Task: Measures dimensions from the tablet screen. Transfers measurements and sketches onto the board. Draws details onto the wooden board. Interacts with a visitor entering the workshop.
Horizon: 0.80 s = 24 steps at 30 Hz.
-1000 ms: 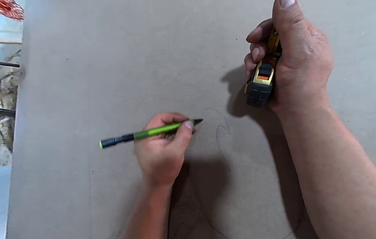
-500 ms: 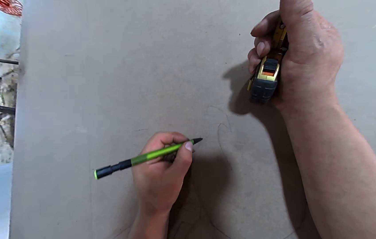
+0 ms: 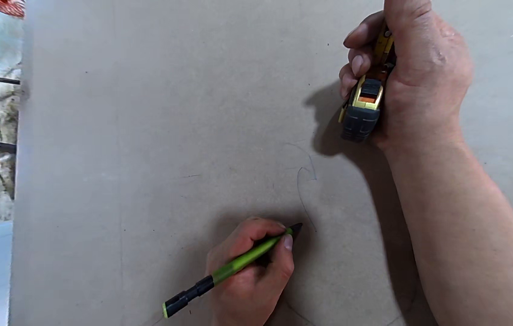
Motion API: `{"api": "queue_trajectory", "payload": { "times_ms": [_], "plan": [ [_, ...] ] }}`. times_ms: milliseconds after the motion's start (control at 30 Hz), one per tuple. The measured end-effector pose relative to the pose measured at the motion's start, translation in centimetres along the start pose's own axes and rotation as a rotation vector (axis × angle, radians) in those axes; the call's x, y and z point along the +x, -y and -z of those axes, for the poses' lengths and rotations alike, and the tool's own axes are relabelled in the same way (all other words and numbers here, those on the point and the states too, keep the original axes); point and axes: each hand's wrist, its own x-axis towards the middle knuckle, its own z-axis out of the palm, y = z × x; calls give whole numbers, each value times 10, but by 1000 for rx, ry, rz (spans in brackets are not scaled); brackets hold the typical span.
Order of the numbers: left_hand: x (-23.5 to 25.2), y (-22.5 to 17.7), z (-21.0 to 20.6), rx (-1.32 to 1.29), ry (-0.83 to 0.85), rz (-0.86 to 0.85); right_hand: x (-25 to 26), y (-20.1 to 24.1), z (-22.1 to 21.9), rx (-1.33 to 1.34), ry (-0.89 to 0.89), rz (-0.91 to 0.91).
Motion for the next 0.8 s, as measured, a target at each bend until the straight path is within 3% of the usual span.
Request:
{"api": "queue_trajectory", "payload": {
  "times_ms": [267, 567, 800],
  "plan": [
    [-5, 0, -4, -8, 92, -18, 0, -1, 0, 22, 3, 3],
    [19, -1, 4, 73, -105, 34, 0, -1, 0, 32, 0, 1],
    [13, -4, 1, 66, -83, 39, -1, 0, 1, 9, 8, 1]
  ]
}}
